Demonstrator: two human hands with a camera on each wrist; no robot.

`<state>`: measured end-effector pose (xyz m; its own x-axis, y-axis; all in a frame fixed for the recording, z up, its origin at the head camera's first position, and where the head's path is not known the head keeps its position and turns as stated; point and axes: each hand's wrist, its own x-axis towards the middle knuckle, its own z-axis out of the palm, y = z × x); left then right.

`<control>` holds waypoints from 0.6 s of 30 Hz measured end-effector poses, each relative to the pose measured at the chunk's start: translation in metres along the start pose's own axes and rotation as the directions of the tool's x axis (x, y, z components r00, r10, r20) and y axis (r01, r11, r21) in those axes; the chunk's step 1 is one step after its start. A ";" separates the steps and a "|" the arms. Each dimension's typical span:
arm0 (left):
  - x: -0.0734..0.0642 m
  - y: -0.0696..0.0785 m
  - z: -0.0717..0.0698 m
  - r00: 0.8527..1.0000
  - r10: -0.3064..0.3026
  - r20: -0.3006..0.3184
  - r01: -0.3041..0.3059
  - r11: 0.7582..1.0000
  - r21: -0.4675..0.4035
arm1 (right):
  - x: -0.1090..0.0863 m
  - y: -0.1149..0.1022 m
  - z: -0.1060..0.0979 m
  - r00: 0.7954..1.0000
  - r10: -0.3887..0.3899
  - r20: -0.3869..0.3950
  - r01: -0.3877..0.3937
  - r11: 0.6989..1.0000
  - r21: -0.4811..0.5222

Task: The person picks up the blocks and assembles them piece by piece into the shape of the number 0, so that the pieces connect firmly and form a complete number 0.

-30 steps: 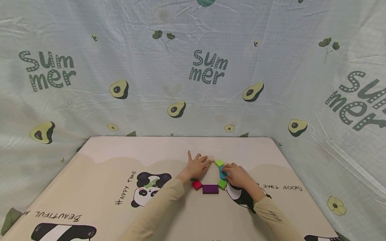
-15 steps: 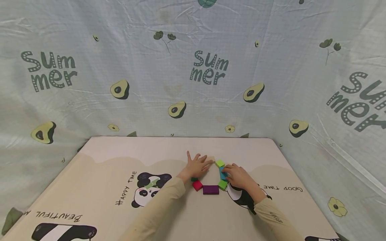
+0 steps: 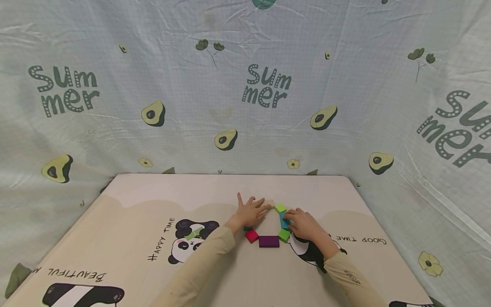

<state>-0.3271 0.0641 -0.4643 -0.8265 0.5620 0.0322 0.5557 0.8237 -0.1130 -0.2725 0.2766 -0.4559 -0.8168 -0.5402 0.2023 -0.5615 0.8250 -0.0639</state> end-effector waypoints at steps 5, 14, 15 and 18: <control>-0.001 0.001 -0.001 1.000 0.002 -0.003 -0.002 1.000 0.008 | 0.000 0.000 0.000 1.000 0.008 0.007 -0.008 1.000 0.004; -0.004 -0.001 -0.003 1.000 0.007 -0.013 -0.007 1.000 0.002 | 0.000 0.001 -0.001 1.000 0.001 0.012 -0.001 1.000 0.012; -0.004 -0.003 -0.003 1.000 0.008 -0.015 -0.008 1.000 -0.007 | 0.000 0.001 0.000 1.000 0.002 0.013 -0.002 1.000 0.014; -0.005 -0.010 -0.005 0.999 0.008 -0.032 -0.009 0.999 -0.048 | 0.001 0.002 0.000 1.000 0.005 0.019 -0.005 1.000 0.010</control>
<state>-0.3282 0.0535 -0.4587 -0.8188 0.5706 0.0629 0.5671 0.8210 -0.0659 -0.2740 0.2775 -0.4561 -0.8220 -0.5391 0.1835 -0.5586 0.8260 -0.0751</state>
